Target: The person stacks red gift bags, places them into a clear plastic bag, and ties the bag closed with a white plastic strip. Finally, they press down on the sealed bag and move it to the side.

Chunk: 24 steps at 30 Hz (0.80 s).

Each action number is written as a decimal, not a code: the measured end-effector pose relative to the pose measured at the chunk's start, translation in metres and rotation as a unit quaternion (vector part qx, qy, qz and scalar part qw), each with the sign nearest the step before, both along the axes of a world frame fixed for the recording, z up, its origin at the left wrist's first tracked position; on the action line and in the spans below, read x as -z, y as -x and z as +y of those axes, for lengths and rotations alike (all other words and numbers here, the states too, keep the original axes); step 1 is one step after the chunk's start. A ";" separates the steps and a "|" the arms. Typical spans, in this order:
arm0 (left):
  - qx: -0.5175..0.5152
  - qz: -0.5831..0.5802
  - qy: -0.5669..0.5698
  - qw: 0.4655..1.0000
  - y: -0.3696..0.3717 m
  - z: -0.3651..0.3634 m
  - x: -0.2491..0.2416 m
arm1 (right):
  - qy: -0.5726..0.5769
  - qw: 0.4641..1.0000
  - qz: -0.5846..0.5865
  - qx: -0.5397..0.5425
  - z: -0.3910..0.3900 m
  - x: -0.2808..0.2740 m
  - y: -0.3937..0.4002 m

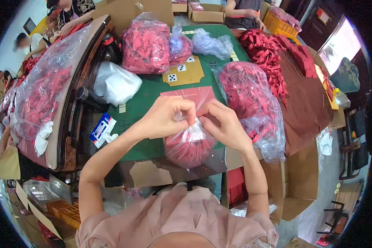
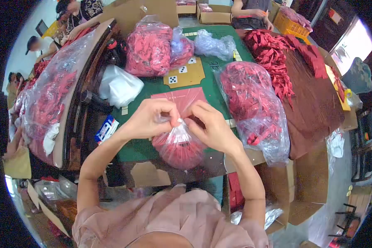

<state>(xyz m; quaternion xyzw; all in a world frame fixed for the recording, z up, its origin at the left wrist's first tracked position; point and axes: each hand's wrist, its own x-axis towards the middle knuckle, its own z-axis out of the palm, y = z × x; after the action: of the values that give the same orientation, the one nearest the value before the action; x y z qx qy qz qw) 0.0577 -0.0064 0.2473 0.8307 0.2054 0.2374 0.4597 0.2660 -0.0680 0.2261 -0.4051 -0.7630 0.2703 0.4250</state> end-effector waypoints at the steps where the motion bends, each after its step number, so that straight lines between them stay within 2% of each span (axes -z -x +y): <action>1: -0.027 0.014 -0.100 0.995 -0.001 -0.005 -0.002 | -0.003 1.000 -0.005 -0.002 0.000 0.000 0.000; 2: -0.053 0.028 -0.200 0.978 -0.002 -0.008 -0.006 | -0.007 1.000 -0.011 -0.004 0.001 0.001 -0.001; 5: -0.065 0.034 -0.252 0.965 -0.005 -0.016 -0.010 | 0.001 1.000 0.024 -0.012 0.000 0.005 0.001; 8: -0.054 0.052 -0.308 0.949 -0.006 -0.017 -0.002 | -0.020 1.000 0.012 -0.001 0.000 0.005 -0.001; 10: -0.085 0.049 -0.351 0.931 -0.010 -0.021 0.003 | 0.001 1.000 0.009 -0.002 0.002 0.005 -0.005; 13: -0.140 0.037 -0.363 0.920 -0.010 -0.022 0.013 | 0.059 0.998 0.006 -0.001 0.004 0.001 -0.009; 15: -0.146 0.038 -0.378 0.913 -0.007 -0.023 0.015 | 0.139 0.989 0.054 -0.001 0.006 -0.001 -0.007; 16: -0.152 0.038 -0.392 0.907 -0.006 -0.023 0.016 | 0.144 0.983 0.113 -0.011 0.007 0.000 -0.005; 17: -0.151 0.040 -0.392 0.907 -0.006 -0.023 0.016 | 0.144 0.983 0.114 -0.011 0.010 0.000 -0.006; 19: -0.145 0.009 -0.384 0.912 -0.006 -0.024 0.015 | 0.014 0.998 -0.004 -0.055 0.019 0.000 -0.011; 24: -0.154 0.002 -0.361 0.920 -0.007 -0.025 0.015 | 0.059 0.994 0.020 -0.089 0.026 0.005 -0.016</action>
<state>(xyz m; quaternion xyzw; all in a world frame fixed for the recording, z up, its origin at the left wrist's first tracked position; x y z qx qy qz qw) 0.0644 -0.0315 0.2319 0.8991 0.2318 0.3613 0.0860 0.2822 -0.0422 0.2212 -0.3543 -0.7699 0.3602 0.3898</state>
